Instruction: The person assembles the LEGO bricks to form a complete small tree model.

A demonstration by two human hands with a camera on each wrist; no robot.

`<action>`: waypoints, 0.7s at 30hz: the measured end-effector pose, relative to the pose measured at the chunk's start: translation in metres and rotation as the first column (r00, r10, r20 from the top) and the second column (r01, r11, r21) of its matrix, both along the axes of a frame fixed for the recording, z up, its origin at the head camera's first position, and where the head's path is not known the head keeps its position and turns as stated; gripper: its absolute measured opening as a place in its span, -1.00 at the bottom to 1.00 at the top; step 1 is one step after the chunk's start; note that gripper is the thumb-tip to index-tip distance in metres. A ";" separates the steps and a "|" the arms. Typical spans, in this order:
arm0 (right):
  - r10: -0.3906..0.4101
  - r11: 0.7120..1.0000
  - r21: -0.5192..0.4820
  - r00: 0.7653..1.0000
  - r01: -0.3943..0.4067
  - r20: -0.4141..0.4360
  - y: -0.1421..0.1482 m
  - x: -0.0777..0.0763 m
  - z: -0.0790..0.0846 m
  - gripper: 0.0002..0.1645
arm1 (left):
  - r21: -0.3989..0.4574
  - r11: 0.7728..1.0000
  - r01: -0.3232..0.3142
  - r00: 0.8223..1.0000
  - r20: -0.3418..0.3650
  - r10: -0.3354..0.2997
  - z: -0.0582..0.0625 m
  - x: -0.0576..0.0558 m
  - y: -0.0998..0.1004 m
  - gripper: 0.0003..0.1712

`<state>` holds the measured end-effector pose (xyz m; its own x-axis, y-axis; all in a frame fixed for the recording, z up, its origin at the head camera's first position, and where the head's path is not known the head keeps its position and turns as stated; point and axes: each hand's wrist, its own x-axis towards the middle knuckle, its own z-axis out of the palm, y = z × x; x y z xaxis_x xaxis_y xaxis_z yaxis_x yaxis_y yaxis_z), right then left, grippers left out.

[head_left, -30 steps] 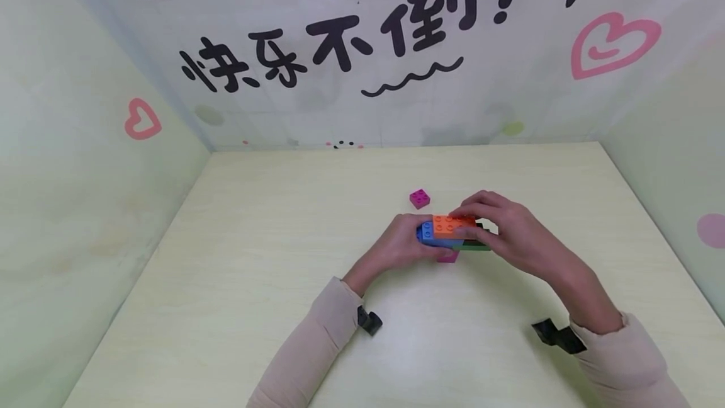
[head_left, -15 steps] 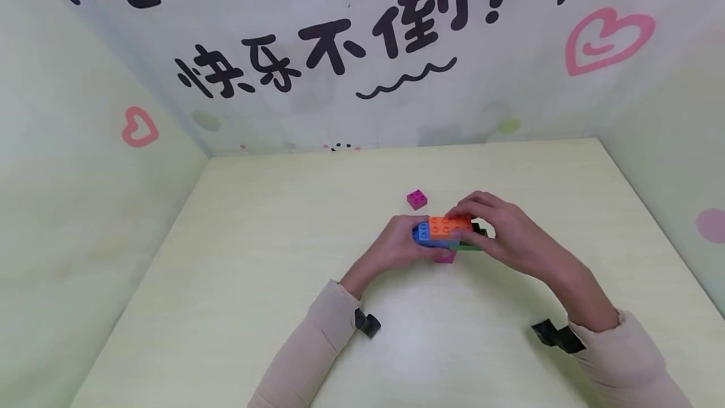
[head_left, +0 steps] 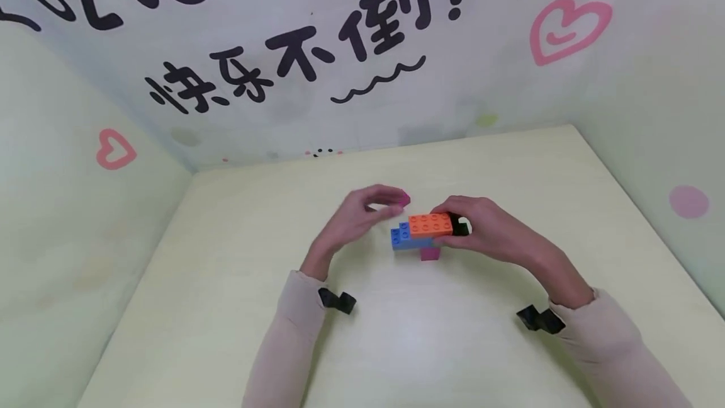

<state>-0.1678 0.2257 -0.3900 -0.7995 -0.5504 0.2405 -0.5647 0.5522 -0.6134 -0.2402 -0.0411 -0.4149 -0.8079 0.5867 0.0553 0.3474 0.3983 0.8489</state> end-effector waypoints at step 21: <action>-0.029 0.998 0.054 0.998 0.026 0.049 0.000 0.003 0.005 -0.51 | -0.163 0.982 -0.092 0.968 -0.246 0.050 0.042 -0.001 0.028 -0.58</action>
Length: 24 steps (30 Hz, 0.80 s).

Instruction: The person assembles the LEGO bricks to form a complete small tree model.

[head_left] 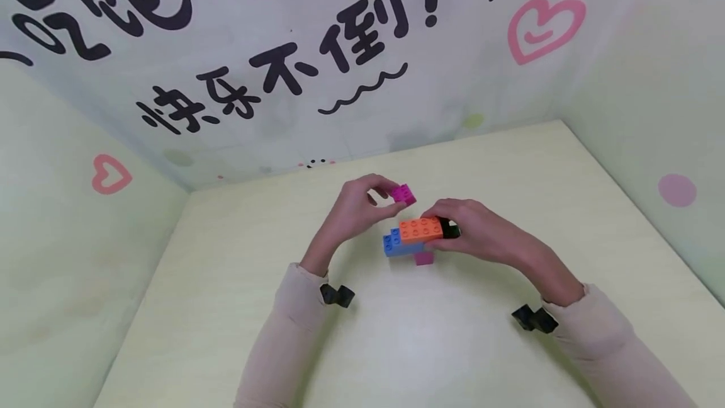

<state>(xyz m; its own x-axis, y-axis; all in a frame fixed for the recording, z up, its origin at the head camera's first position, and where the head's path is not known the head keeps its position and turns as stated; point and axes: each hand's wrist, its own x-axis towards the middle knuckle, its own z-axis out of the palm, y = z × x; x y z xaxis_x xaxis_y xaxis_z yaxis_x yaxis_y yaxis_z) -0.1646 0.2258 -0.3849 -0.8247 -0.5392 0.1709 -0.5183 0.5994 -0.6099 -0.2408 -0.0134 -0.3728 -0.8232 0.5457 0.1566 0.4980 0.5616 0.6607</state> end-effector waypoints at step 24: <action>0.035 0.999 -0.038 0.998 -0.038 -0.058 -0.002 0.001 0.002 -0.60 | -0.308 0.927 0.213 0.935 -0.211 -0.285 0.045 0.047 0.010 -0.61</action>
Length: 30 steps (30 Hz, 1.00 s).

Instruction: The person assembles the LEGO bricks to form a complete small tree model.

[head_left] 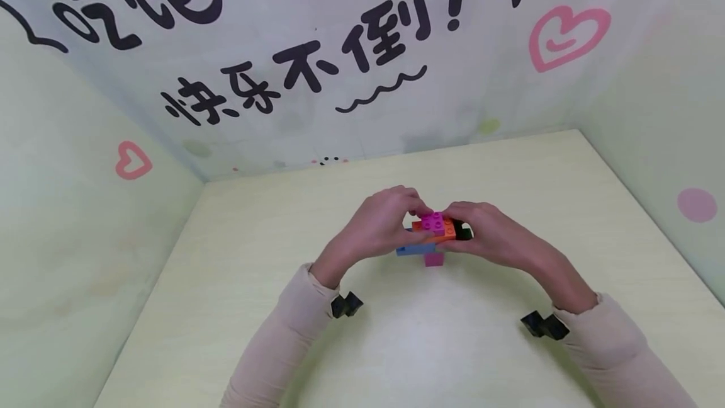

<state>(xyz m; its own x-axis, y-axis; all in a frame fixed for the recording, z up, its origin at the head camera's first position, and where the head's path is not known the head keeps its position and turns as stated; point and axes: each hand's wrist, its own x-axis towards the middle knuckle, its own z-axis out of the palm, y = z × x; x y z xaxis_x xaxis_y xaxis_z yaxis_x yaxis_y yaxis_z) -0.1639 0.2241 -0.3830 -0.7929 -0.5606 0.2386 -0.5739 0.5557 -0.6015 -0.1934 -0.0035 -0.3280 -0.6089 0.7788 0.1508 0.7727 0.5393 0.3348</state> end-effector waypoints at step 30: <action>-0.039 0.999 0.017 0.997 0.038 0.059 0.023 0.014 0.002 -0.26 | 0.106 0.989 -0.106 0.984 0.154 0.089 -0.028 0.016 -0.003 -0.17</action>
